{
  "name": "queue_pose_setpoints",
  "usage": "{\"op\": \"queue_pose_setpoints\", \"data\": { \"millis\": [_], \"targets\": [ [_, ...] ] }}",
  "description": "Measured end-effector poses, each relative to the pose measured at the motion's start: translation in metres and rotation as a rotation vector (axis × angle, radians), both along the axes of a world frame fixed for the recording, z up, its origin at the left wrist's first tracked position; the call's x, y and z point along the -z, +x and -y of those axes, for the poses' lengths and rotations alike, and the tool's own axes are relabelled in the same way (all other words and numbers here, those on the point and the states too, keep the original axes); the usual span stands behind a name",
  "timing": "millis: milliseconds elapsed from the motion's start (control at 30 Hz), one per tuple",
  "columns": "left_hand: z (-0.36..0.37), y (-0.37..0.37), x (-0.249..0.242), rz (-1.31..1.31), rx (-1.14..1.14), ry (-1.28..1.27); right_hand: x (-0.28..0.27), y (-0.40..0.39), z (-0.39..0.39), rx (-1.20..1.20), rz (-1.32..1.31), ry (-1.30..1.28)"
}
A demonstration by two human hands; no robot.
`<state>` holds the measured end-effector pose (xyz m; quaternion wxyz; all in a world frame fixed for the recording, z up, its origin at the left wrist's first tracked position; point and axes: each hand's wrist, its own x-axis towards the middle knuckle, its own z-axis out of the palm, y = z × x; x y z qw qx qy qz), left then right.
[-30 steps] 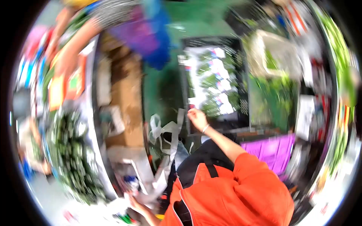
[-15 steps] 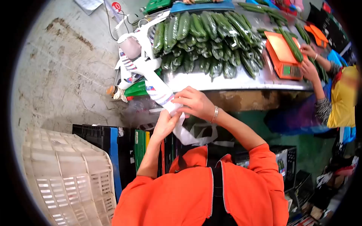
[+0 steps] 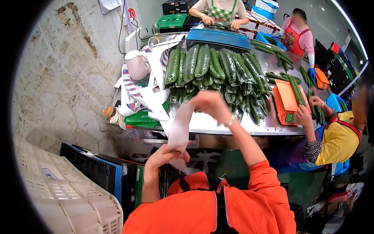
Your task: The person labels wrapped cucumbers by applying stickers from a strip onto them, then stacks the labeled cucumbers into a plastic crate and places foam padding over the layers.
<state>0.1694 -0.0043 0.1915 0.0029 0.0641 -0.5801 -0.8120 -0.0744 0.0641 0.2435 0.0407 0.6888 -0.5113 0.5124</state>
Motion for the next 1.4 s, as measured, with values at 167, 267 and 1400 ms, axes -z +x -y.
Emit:
{"op": "queue_pose_setpoints", "data": {
  "millis": [167, 267, 1400],
  "targets": [
    [0.036, -0.043, 0.007, -0.497, -0.399, 0.663, -0.013, -0.071, -0.017, 0.326, 0.950, -0.179],
    [0.103, -0.120, -0.031, -0.287, -0.826, 0.058, 0.001, -0.078, -0.026, 0.279, 0.930, -0.128],
    [0.133, -0.178, 0.001, -0.189, -0.389, 0.161, -0.067, -0.065, 0.025, -0.015, 0.409, 0.380]
  ]
}}
